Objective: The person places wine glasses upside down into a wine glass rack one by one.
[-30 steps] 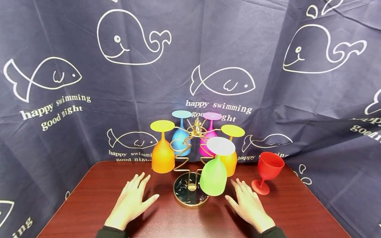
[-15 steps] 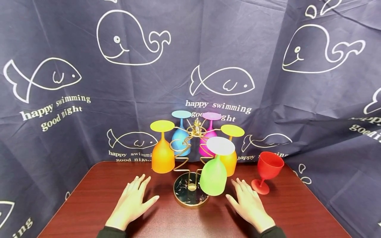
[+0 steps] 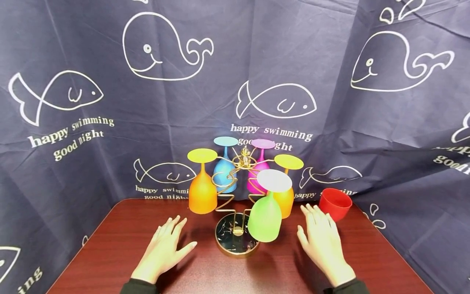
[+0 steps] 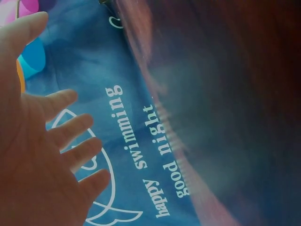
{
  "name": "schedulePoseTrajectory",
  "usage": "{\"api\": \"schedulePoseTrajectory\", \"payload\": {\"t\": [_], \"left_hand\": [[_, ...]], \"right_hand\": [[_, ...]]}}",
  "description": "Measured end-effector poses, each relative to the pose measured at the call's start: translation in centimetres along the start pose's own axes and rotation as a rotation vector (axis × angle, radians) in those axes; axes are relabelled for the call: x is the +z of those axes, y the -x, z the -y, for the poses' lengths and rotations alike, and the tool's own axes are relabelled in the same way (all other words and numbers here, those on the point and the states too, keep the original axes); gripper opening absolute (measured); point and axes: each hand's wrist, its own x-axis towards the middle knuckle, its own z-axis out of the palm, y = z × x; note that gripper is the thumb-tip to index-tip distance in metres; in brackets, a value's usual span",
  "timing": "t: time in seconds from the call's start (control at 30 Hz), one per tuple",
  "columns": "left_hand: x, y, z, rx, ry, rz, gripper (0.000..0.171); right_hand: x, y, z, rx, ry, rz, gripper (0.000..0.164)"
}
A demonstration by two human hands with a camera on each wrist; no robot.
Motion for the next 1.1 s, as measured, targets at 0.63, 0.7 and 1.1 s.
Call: {"api": "schedulePoseTrajectory", "payload": {"t": [0.63,0.7,1.1], "left_hand": [[-0.3,0.2,0.0,0.002,-0.010,-0.013,0.075],[-0.4,0.2,0.0,0.006,-0.015,-0.014,0.076],[-0.6,0.1,0.0,-0.005,-0.016,-0.004,0.076]], "right_hand": [[-1.4,-1.7,-6.1,0.111,0.085,0.061,0.067],[-1.4,-1.7,-6.5,0.095,0.098,0.043,0.058],[-2.1,-2.1,-6.8,-0.001,0.109,-0.069,0.016]]}}
